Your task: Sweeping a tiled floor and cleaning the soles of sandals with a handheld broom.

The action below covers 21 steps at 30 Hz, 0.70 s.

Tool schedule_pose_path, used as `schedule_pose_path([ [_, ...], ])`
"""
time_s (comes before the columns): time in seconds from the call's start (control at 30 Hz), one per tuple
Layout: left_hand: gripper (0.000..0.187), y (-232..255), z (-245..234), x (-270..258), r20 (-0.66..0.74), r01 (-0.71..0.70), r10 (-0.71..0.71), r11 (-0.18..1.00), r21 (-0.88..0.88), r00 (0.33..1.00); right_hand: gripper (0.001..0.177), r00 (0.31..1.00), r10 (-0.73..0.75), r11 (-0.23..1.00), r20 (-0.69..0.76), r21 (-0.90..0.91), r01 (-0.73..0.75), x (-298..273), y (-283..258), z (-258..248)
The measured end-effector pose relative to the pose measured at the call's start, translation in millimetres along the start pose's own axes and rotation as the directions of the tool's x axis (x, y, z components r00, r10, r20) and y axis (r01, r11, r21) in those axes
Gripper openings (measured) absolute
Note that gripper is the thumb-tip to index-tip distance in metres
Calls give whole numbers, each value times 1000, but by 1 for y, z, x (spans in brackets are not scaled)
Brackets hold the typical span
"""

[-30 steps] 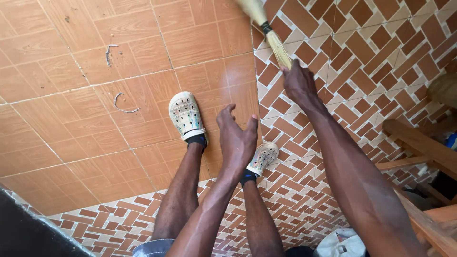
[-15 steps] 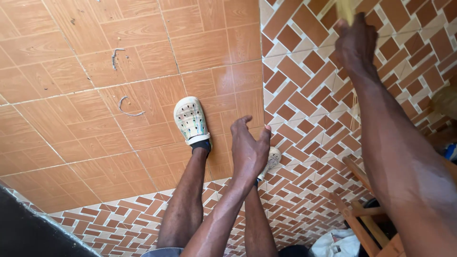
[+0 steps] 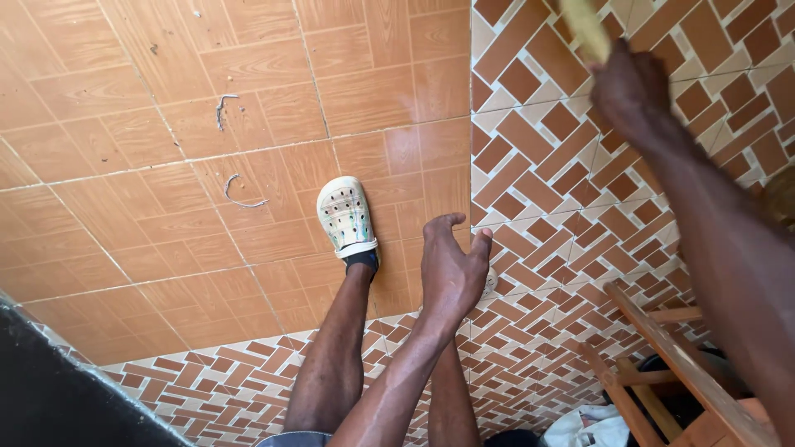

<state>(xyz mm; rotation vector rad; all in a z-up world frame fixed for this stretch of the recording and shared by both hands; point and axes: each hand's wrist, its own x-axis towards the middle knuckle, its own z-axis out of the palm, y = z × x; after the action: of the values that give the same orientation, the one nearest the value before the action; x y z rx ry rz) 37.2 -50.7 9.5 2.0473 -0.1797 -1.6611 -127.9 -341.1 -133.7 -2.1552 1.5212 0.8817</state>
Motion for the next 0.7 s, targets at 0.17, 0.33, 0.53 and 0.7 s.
schedule_pose_path([
  [0.17,57,2,-2,3,-37,-11,11,1000,-1,999,37,985,98,956,-145,288,-53,-16,-43,30],
  [0.33,56,-1,2,2,-38,34,-34,999,8,999,40,980,199,927,0,323,-188,-7,-88,93],
  [0.53,52,2,1,-1,-64,12,-15,999,-52,998,39,993,-44,926,106,377,1,-49,-173,64],
  [0.7,52,-10,-1,3,-247,-120,104,992,-49,963,33,1000,1,876,29,483,-15,-57,-181,140],
])
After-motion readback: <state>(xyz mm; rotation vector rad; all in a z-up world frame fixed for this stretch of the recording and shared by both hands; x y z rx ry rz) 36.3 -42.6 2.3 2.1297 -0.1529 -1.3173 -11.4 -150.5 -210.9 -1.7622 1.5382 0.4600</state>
